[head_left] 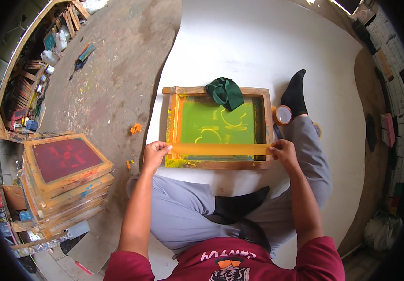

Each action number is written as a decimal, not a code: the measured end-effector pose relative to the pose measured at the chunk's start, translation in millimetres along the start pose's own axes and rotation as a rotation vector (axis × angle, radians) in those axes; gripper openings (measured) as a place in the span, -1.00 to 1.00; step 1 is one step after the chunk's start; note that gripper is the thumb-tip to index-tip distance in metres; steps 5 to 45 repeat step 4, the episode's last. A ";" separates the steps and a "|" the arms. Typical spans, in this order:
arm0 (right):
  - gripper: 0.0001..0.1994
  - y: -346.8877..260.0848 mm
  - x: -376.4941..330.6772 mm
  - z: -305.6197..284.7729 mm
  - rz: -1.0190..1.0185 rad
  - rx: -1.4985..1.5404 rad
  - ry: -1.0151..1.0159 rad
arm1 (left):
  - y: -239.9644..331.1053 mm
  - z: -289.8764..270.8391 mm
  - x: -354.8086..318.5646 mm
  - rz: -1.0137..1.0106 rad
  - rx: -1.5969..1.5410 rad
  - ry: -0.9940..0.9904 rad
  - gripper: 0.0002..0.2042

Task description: The person sits on the floor and applies orange tape around the edges of a wooden screen printing frame with green mesh. They smooth the tape, wipe the frame with a green cloth, and continue taping the remaining edges.

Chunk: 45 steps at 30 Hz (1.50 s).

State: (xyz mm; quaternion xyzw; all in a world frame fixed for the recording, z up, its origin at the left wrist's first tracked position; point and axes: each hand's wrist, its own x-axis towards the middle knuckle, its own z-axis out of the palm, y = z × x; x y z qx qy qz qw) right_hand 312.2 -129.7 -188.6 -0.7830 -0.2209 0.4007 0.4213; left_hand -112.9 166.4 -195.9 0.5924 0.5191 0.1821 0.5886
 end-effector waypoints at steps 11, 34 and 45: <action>-0.58 18.0 10.1 3.1 0.000 -0.032 -0.053 | -18.4 -3.9 14.5 0.017 0.197 -0.022 -0.79; -0.58 18.0 10.1 3.1 0.000 -0.032 -0.053 | -18.4 -3.9 14.5 0.017 0.197 -0.022 -0.79; -0.58 18.0 10.1 3.1 0.000 -0.032 -0.053 | -18.4 -3.9 14.5 0.017 0.197 -0.022 -0.79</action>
